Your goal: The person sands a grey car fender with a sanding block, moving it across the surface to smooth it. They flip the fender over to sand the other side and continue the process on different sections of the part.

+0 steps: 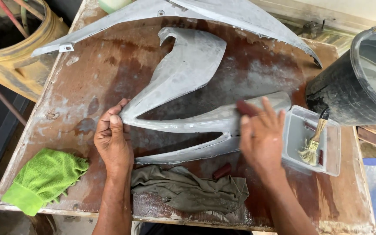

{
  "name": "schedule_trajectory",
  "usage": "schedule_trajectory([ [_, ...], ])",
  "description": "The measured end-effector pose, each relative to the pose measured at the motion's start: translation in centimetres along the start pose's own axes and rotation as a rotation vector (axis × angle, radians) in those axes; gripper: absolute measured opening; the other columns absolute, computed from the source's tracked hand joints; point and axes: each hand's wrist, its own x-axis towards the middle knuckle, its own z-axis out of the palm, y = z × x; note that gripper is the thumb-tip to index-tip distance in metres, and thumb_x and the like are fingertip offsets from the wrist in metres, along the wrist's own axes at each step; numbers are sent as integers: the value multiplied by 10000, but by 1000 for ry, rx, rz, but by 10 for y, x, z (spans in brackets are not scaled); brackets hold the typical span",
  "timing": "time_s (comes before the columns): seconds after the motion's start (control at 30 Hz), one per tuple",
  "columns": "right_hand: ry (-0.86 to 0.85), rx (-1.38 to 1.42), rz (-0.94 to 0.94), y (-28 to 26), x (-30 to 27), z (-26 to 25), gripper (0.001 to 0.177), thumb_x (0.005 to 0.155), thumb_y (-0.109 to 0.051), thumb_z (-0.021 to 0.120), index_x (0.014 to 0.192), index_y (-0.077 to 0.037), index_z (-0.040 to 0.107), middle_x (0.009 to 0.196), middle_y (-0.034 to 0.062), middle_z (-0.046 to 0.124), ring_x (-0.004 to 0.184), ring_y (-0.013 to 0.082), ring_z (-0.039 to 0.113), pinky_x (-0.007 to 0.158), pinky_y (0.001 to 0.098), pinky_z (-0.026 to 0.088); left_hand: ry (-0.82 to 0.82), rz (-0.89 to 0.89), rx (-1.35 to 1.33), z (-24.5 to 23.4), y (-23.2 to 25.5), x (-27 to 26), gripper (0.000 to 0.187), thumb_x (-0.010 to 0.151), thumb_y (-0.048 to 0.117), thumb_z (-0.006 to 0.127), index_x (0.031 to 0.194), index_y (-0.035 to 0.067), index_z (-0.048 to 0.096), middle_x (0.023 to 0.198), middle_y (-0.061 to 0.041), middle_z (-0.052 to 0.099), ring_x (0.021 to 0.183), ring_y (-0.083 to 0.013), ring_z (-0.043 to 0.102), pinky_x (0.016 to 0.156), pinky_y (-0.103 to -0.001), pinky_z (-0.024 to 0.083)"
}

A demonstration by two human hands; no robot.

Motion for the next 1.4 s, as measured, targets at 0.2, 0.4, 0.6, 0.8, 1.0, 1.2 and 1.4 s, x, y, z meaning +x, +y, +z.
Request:
schedule_trajectory([
  [0.2, 15, 66, 76, -14, 12, -5, 278, 1082, -205, 536, 961, -94, 760, 1201, 109, 729, 1323, 414, 590, 1126, 651, 335, 5, 5, 4, 5, 3, -1, 247, 1059, 166, 549, 1193, -37, 590, 1276, -291, 649, 1275, -352, 641, 1088, -393, 561],
  [0.4, -19, 140, -9, -21, 16, -2, 356, 1058, -283, 528, 786, -131, 700, 1221, 53, 738, 1336, 366, 580, 1162, 631, 264, -21, 27, 24, -11, -9, -1, 241, 1075, 177, 527, 1216, -13, 573, 1314, -288, 631, 1304, -348, 631, 1116, -391, 549],
  [0.6, 26, 112, 196, 71, -1, 9, 410, 1146, -249, 500, 842, -20, 654, 1085, 207, 710, 1245, 474, 625, 1040, 740, 374, -10, 26, 16, -5, -6, -1, 242, 1074, 171, 535, 1208, -26, 576, 1302, -295, 634, 1302, -351, 635, 1128, -406, 551],
  [0.8, -53, 265, 38, -9, 16, -17, 424, 1072, -271, 492, 778, -85, 734, 1217, 135, 734, 1314, 429, 583, 1099, 701, 331, -7, 18, 24, -17, -14, 0, 234, 1072, 188, 542, 1194, -8, 581, 1299, -286, 637, 1306, -343, 636, 1131, -407, 554],
  [1.0, 35, 136, 206, 56, -10, 2, 344, 1115, -186, 479, 928, -67, 743, 1188, 190, 730, 1286, 450, 603, 1097, 715, 349, -7, 8, 43, -22, -17, 3, 247, 1069, 197, 552, 1194, -15, 575, 1305, -294, 629, 1313, -346, 630, 1129, -413, 557],
  [1.2, 66, 292, 230, 31, -2, 3, 328, 1072, -101, 490, 894, 15, 739, 1137, 282, 712, 1194, 495, 629, 1091, 718, 365, 4, 23, 37, -18, -17, 2, 241, 1070, 196, 546, 1198, -4, 585, 1295, -285, 640, 1289, -336, 643, 1116, -414, 560],
  [1.4, 22, 249, 42, 15, 9, -12, 315, 1076, -189, 491, 970, -37, 746, 1183, 194, 729, 1210, 446, 647, 1080, 693, 365, -1, 21, 26, -17, -17, 2, 250, 1065, 198, 549, 1198, -11, 583, 1288, -285, 644, 1282, -337, 646, 1106, -412, 564],
])
